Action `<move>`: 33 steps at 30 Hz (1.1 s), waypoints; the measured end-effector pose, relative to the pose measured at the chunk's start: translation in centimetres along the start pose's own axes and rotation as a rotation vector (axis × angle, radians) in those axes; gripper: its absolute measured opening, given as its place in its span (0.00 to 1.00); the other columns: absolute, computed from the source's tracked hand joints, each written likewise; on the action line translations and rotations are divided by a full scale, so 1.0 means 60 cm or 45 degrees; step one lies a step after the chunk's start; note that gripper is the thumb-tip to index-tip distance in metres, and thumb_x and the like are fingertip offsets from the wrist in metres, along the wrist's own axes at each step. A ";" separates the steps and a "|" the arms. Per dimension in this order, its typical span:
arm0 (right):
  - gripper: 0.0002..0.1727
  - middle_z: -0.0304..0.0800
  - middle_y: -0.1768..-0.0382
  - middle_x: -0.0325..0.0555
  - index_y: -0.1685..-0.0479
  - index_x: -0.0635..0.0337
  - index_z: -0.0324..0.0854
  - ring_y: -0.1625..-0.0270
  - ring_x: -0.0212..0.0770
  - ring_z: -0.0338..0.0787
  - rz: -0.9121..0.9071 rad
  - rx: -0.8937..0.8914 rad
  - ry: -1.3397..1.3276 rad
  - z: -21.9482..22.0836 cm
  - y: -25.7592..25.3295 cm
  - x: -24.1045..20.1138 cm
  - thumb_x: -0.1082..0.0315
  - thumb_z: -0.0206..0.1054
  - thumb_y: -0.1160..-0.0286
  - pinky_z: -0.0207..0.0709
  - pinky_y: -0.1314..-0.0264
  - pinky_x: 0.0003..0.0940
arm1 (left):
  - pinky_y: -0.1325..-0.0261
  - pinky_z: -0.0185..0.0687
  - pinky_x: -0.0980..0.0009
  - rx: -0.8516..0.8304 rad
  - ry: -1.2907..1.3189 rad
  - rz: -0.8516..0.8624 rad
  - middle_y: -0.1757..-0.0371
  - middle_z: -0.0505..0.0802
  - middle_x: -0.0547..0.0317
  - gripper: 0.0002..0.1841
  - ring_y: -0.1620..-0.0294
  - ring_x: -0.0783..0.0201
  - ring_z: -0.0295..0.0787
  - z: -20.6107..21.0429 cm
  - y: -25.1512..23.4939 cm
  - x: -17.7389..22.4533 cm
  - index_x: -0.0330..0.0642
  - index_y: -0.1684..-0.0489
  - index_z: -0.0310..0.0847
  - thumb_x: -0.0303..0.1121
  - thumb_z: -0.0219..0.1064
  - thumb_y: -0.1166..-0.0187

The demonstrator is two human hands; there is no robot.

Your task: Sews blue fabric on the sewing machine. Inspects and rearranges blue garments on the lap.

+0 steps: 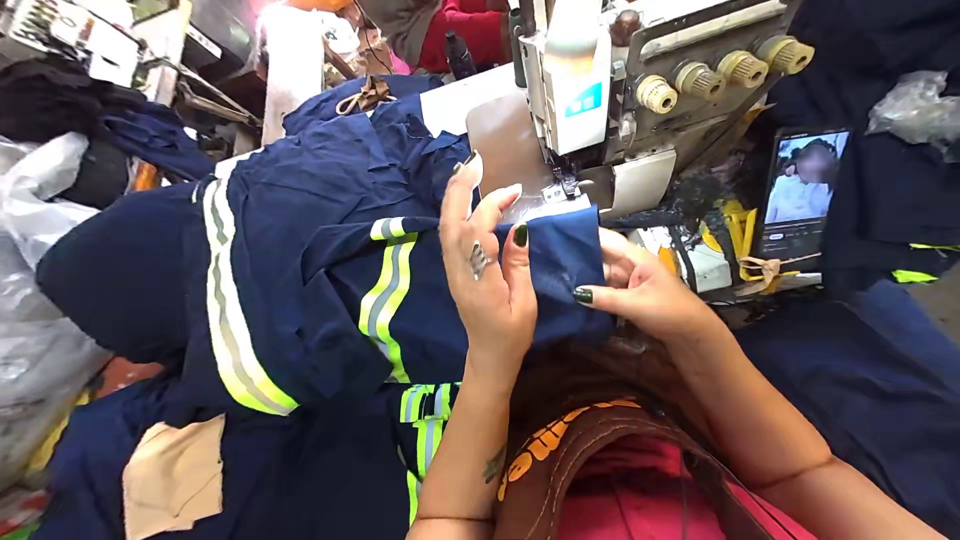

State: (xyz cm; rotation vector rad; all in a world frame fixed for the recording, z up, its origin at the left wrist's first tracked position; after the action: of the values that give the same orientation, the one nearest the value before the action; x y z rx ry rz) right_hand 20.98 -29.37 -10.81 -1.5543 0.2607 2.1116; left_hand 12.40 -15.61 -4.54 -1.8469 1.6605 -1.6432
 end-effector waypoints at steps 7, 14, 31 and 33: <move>0.45 0.93 0.45 0.46 0.08 0.58 0.53 0.48 0.35 0.94 0.145 0.187 0.203 -0.052 0.016 0.048 0.76 0.70 0.28 0.90 0.42 0.32 | 0.15 0.66 0.53 -0.115 -0.426 0.024 0.25 0.85 0.42 0.17 0.18 0.47 0.74 0.082 0.068 -0.020 0.37 0.33 0.86 0.31 0.59 0.13; 0.29 0.92 0.42 0.49 0.23 0.72 0.66 0.43 0.34 0.93 0.296 0.126 -0.007 -0.038 0.070 0.118 0.79 0.66 0.25 0.87 0.35 0.31 | 0.16 0.68 0.51 -0.271 -0.666 0.015 0.25 0.86 0.45 0.19 0.20 0.47 0.78 0.111 0.098 -0.055 0.40 0.27 0.84 0.30 0.58 0.12; 0.35 0.94 0.45 0.40 0.20 0.57 0.68 0.47 0.32 0.93 -0.002 0.065 0.041 -0.017 -0.022 -0.032 0.80 0.67 0.32 0.89 0.43 0.32 | 0.50 0.76 0.70 -0.325 -0.091 0.138 0.58 0.87 0.55 0.11 0.57 0.67 0.80 -0.043 -0.148 -0.040 0.35 0.53 0.84 0.31 0.75 0.25; 0.37 0.92 0.41 0.44 0.16 0.58 0.63 0.44 0.35 0.93 0.092 0.188 0.061 -0.026 -0.031 0.001 0.80 0.66 0.30 0.88 0.40 0.33 | 0.33 0.73 0.45 -0.236 -0.372 0.187 0.46 0.89 0.38 0.11 0.39 0.43 0.83 -0.018 -0.122 -0.044 0.32 0.50 0.86 0.31 0.71 0.22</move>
State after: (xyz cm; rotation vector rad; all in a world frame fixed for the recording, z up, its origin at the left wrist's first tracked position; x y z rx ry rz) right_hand 23.18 -28.45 -11.15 -1.5303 0.4855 2.0606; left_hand 16.50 -10.32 -0.47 -1.8854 1.8150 -1.1344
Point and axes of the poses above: each hand's wrist, its own y-axis away from the middle knuckle, its own z-axis out of the palm, x = y × z, the point moved 5 cm from there along -y, towards the middle knuckle
